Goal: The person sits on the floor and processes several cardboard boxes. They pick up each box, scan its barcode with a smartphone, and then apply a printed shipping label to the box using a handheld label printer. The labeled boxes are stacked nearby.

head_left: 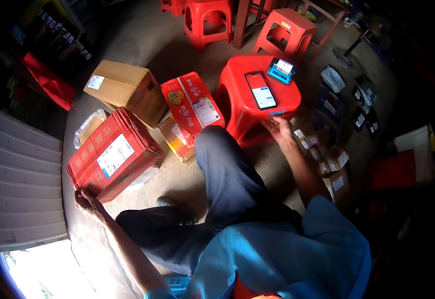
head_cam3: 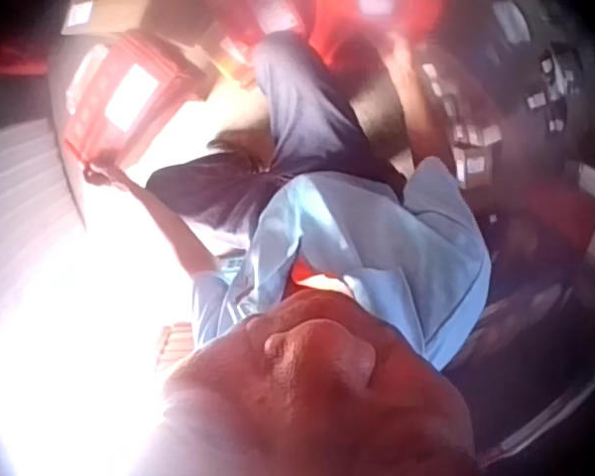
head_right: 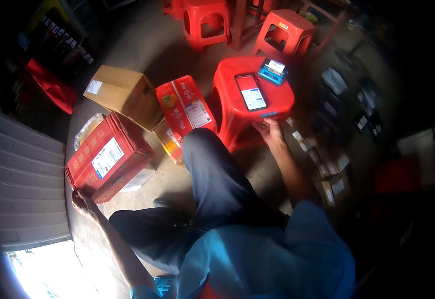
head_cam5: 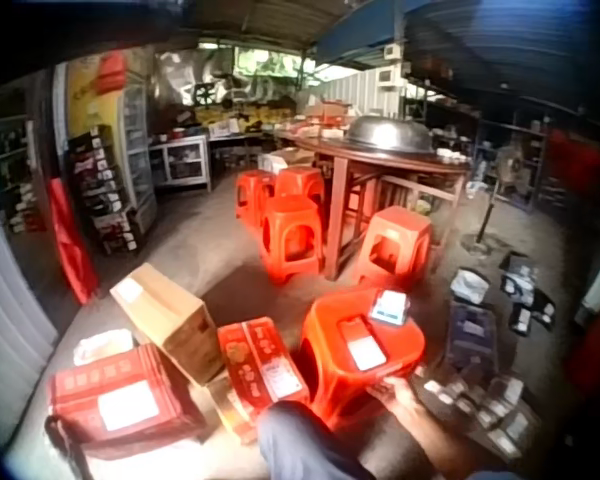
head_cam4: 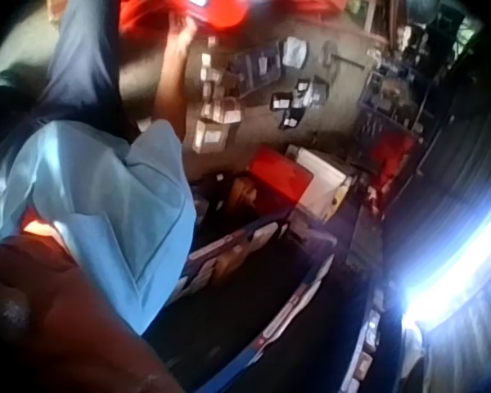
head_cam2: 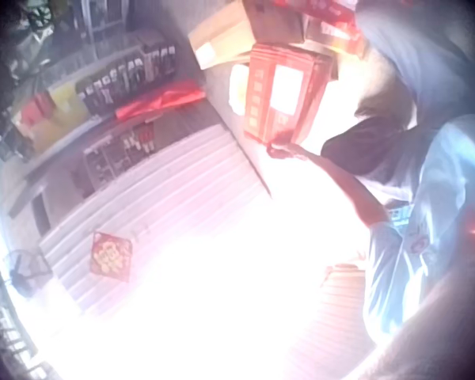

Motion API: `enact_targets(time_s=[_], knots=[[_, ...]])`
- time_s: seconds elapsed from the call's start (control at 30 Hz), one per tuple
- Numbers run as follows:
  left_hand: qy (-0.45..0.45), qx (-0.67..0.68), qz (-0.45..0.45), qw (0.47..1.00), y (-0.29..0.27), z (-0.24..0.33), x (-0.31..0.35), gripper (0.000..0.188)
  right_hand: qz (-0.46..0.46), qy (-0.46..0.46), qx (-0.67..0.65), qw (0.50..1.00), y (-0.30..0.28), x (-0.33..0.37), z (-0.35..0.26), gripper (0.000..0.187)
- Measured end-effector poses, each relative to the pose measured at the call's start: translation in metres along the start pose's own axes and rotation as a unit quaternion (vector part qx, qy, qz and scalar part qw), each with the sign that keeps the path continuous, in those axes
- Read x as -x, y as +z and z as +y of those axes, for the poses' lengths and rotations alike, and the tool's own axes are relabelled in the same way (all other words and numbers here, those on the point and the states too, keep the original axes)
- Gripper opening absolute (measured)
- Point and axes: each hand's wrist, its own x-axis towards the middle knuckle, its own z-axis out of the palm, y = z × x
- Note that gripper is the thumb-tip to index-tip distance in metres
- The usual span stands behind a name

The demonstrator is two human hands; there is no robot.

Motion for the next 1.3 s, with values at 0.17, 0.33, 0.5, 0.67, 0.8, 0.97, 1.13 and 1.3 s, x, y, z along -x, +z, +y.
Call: enact_targets(time_s=[0.17, 0.33, 0.5, 0.67, 0.8, 0.97, 1.13, 1.3], knots=[[0.011, 0.004, 0.021, 1.000, 0.002, -0.002, -0.001, 0.048, 0.045, -0.007, -0.018, 0.999, 0.003, 0.041, 0.017, 0.023], [0.059, -0.008, 0.063, 0.996, 0.000, -0.003, -0.004, 0.048, 0.019, 0.032, 0.031, 0.999, -0.012, 0.054, 0.015, 0.025], [0.137, 0.057, 0.070, 0.986, -0.009, 0.073, 0.013, 0.042, 0.022, 0.045, 0.219, 0.974, -0.018, 0.084, -0.022, 0.023], [0.273, 0.203, -0.047, 0.939, -0.003, 0.195, 0.043, 0.036, 0.054, -0.101, 0.307, 0.945, -0.015, 0.081, -0.089, 0.022], [0.203, 0.324, -0.263, 0.886, 0.021, 0.286, 0.079, 0.032, -0.002, -0.197, 0.280, 0.939, 0.028, 0.057, -0.150, 0.020], [0.104, 0.468, -0.507, 0.716, 0.048, 0.387, 0.126, 0.030, -0.079, -0.179, 0.283, 0.939, 0.044, 0.014, -0.189, 0.029], [0.152, 0.451, -0.642, 0.601, 0.085, 0.457, 0.182, 0.028, -0.117, -0.092, 0.247, 0.957, 0.055, -0.015, -0.193, 0.034], [0.066, 0.474, -0.715, 0.510, 0.119, 0.505, 0.228, 0.028, -0.139, -0.078, 0.263, 0.952, 0.067, -0.017, -0.199, 0.033]])
